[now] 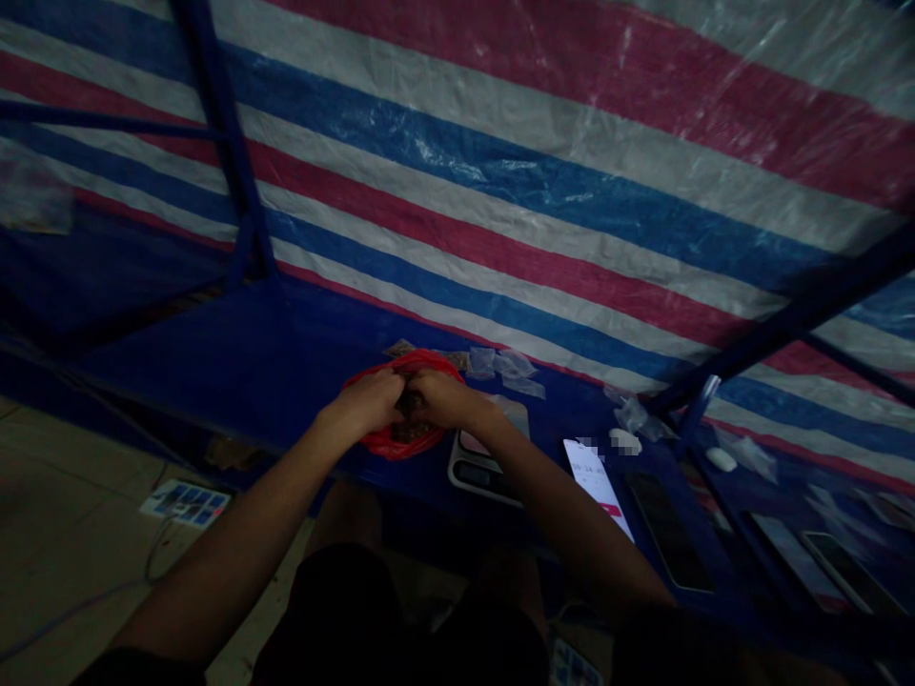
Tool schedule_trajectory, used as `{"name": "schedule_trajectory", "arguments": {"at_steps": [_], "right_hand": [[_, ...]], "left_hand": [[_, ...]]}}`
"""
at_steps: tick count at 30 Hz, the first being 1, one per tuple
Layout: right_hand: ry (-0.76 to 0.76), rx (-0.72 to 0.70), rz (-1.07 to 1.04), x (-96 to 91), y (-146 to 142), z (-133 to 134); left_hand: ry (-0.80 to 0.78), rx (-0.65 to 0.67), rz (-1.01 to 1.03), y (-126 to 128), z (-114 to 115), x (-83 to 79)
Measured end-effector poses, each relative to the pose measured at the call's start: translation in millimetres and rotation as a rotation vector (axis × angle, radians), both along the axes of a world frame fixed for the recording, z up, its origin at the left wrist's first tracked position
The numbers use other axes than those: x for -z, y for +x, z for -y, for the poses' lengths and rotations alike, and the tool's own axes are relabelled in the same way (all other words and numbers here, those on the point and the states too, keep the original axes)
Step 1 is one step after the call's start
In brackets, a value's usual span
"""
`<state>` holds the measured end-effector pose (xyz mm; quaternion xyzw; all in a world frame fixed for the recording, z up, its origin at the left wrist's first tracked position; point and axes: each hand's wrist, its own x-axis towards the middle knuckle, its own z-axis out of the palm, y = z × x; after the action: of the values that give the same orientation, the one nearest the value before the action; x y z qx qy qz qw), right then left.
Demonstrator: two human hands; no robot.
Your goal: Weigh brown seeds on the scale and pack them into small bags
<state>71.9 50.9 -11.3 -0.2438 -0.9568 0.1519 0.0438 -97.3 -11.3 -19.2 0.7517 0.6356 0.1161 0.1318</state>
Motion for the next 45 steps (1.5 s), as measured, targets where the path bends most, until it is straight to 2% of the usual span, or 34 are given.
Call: {"name": "schedule_trajectory", "arguments": {"at_steps": [3, 5, 11, 21, 32, 36, 41, 45], "right_hand": [[0.038, 0.031, 0.023, -2.1, 1, 1], [0.056, 0.056, 0.046, -3.8, 0, 2], [0.06, 0.06, 0.095, -12.3, 2, 3], [0.04, 0.002, -0.038, -22.5, 22, -7], [-0.011, 0.004, -0.037, -28.5, 24, -2], [0.03, 0.019, -0.084, -48.1, 43, -3], [0.004, 0.116, -0.111, -80.9, 87, -5], [0.009, 0.192, -0.05, -80.0, 121, -8]], "left_hand": [[-0.018, 0.018, -0.114, 4, 2, -4.6], [-0.017, 0.017, -0.12, 5, 3, -6.7], [-0.012, -0.012, -0.04, 3, 5, -7.6], [-0.003, 0.036, 0.061, -6, -4, -0.9], [0.04, 0.068, 0.097, 8, -7, -7.9], [0.011, 0.045, 0.106, 3, -5, -9.3], [0.003, 0.048, 0.078, -5, -4, -7.3], [-0.025, 0.055, 0.091, -2, -4, -8.3]]}}
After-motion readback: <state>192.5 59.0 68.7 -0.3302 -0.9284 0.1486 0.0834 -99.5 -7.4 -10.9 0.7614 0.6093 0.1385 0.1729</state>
